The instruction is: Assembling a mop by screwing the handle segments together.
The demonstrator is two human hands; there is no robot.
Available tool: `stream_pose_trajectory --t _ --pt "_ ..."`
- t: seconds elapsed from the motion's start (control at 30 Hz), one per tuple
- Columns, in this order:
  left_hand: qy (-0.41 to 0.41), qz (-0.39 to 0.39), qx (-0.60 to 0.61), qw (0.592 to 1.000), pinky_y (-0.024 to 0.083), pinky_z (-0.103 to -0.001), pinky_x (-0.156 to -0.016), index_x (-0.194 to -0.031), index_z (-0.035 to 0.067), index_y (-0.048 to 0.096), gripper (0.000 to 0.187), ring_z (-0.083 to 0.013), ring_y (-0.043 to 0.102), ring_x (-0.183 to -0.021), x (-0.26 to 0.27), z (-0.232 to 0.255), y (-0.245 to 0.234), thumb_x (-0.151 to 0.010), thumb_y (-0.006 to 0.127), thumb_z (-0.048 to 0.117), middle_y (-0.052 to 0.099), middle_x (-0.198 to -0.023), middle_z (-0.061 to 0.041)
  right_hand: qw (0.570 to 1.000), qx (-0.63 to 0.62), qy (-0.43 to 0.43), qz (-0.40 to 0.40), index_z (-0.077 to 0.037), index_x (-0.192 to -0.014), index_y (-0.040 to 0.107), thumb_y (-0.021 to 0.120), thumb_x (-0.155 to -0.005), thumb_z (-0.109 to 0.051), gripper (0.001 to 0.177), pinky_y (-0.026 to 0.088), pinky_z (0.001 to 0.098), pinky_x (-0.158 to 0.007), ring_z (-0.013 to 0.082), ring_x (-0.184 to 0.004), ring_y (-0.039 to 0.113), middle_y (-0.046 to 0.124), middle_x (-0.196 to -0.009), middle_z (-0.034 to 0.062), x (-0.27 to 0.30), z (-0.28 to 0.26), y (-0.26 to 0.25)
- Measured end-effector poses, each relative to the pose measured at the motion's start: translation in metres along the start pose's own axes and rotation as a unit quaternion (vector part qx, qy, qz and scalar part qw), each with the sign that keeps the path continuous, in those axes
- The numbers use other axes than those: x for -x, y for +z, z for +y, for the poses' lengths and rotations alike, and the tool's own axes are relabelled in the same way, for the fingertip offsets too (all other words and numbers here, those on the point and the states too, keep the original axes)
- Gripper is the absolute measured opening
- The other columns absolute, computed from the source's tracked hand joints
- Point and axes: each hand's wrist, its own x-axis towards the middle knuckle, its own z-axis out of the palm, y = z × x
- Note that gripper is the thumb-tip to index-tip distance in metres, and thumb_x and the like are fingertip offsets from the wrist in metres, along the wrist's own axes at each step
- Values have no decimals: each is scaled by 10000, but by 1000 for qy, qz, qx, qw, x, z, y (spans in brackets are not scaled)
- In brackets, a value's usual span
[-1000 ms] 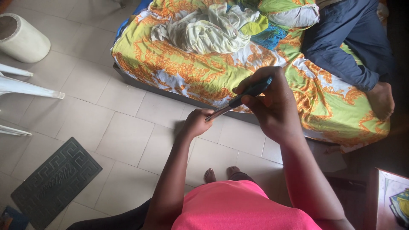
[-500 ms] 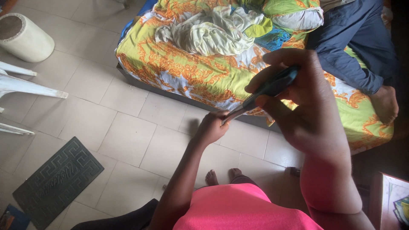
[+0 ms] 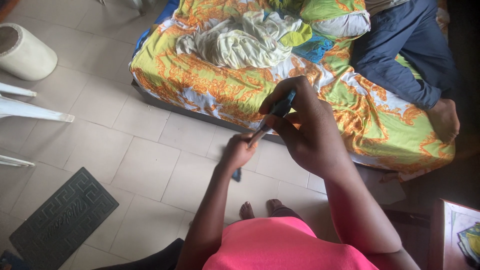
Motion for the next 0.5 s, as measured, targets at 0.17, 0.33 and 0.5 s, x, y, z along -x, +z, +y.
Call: stream_pose_trajectory --t 0.17,0.33,0.5 --pt "-66 -7 -48 997 531 -452 -638 -1032 74 707 171 -338 719 -737 -4 -1 -35 -868 661 60 718 -837 -177 999 -26 1 22 -46 -1194 479 677 -966 82 328 615 305 -824 157 -994 701 700 -1091 79 7 31 18" --pt "-28 68 -88 993 532 -465 -671 -1020 41 673 192 -423 674 -872 -3 -35 -41 -829 681 25 698 -922 -202 994 -109 8 24 -48 -1220 446 645 -1009 100 326 603 318 -914 169 -1093 677 671 -1165 92 12 49 30" --pt "-17 73 -138 988 501 -494 -716 -944 25 620 109 -435 660 -918 -7 -21 -45 -850 623 -30 691 -903 -201 990 -140 -8 29 -35 -1261 412 612 -1005 133 366 574 318 -931 180 -1150 656 628 -1210 118 12 38 14"
